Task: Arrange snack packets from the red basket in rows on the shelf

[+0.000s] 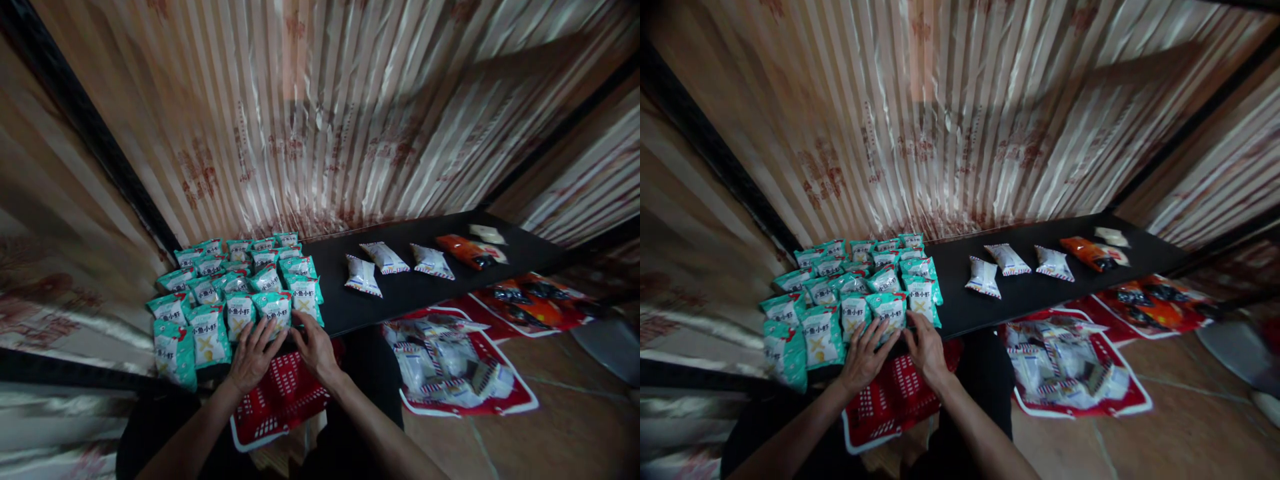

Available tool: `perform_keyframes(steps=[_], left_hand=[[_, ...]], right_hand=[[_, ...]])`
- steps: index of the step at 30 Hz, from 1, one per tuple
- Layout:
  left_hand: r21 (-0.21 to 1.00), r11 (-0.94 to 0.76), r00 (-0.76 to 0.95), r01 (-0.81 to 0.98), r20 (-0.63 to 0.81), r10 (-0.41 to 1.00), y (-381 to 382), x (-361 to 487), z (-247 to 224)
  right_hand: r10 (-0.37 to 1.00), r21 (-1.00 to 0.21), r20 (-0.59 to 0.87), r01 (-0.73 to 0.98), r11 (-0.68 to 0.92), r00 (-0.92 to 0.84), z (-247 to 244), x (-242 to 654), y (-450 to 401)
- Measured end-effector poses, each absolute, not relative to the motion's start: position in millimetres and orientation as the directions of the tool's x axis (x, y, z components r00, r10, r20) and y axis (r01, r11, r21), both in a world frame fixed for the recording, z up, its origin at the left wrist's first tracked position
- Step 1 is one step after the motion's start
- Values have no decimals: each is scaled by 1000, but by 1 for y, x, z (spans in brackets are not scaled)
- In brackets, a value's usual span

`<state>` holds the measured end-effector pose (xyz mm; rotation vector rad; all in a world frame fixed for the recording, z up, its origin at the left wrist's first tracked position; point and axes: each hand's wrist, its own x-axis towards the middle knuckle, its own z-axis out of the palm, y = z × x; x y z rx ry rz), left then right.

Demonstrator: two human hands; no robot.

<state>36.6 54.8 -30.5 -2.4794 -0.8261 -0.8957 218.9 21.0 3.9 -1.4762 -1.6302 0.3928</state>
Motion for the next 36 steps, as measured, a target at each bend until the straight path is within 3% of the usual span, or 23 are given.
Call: perform_keyframes(steps=[15, 28, 36], left_hand=[[41, -759, 584, 649, 613, 533, 2, -7, -45], [-186, -832, 738, 523, 587, 332, 48, 23, -26], [-226, -837, 767, 498, 565, 304, 56, 23, -34]], right_hand=[[936, -645, 303, 762, 61, 182, -1, 211, 15], [907, -642, 385, 755, 133, 168, -2, 214, 15], [855, -661, 494, 707, 252, 157, 48, 231, 48]])
